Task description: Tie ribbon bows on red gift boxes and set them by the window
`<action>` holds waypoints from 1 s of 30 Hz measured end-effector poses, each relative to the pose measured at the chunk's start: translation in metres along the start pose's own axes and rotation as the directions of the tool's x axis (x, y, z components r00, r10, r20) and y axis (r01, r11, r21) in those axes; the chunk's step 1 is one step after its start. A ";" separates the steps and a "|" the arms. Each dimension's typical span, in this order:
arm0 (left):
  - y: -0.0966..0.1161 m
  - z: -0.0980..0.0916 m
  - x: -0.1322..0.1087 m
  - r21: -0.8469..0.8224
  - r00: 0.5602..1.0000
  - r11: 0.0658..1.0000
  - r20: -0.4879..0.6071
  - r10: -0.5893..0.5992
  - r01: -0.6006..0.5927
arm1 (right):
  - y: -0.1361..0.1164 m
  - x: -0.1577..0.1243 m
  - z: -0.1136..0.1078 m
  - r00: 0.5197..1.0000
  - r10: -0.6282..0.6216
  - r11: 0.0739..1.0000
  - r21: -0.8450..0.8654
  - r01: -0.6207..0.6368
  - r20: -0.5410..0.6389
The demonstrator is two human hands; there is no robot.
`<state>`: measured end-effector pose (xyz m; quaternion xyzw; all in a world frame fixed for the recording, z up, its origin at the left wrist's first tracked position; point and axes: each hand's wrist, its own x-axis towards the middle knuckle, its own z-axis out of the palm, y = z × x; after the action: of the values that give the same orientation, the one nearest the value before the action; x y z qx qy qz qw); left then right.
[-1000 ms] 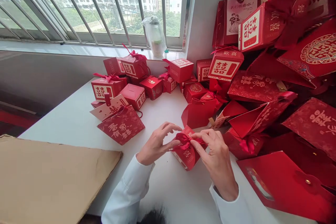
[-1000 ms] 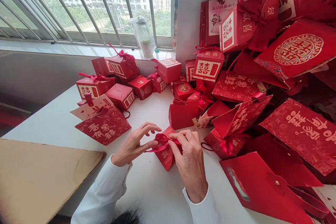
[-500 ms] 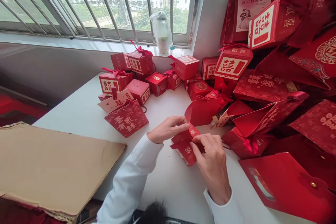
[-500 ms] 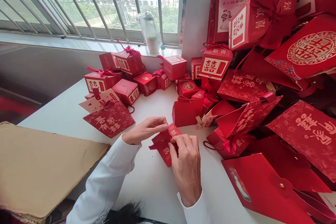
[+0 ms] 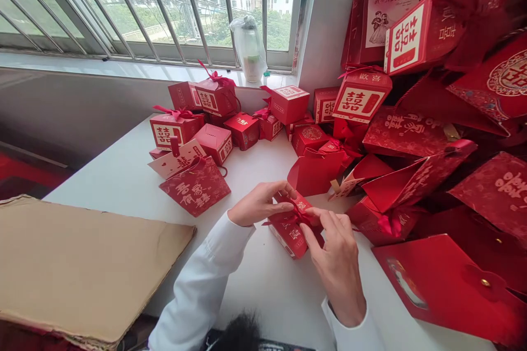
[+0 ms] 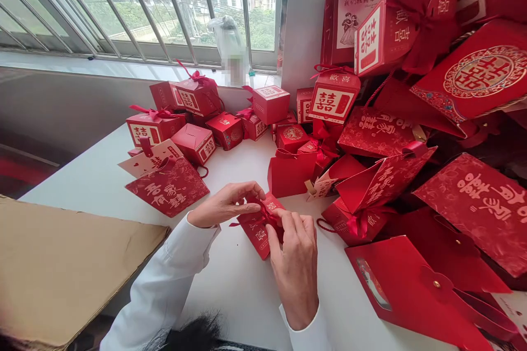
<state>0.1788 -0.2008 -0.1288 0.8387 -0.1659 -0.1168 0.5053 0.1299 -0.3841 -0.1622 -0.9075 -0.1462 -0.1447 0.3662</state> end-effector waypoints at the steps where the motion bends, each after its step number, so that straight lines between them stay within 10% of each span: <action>1: 0.001 0.000 0.001 -0.004 1.000 1.000 -0.004 0.005 -0.005 | 0.000 0.000 0.000 1.000 0.003 1.000 0.004 -0.003 0.006; 18: 0.000 0.000 -0.002 0.010 0.999 0.999 0.008 0.033 -0.033 | 0.010 -0.014 -0.019 0.983 0.179 0.983 0.042 -0.178 -0.047; 24: 0.000 0.003 0.000 -0.050 0.999 0.999 -0.033 0.021 -0.022 | 0.028 -0.026 -0.006 0.880 0.455 0.792 0.390 -0.470 0.137; 30: 0.001 0.008 0.001 -0.066 0.998 0.998 -0.066 0.000 -0.004 | 0.017 -0.028 -0.006 0.871 0.459 0.667 0.580 -0.467 0.174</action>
<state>0.1765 -0.2081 -0.1314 0.8248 -0.1462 -0.0940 0.5380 0.1096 -0.4050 -0.1790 -0.7497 0.0481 0.0132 0.6599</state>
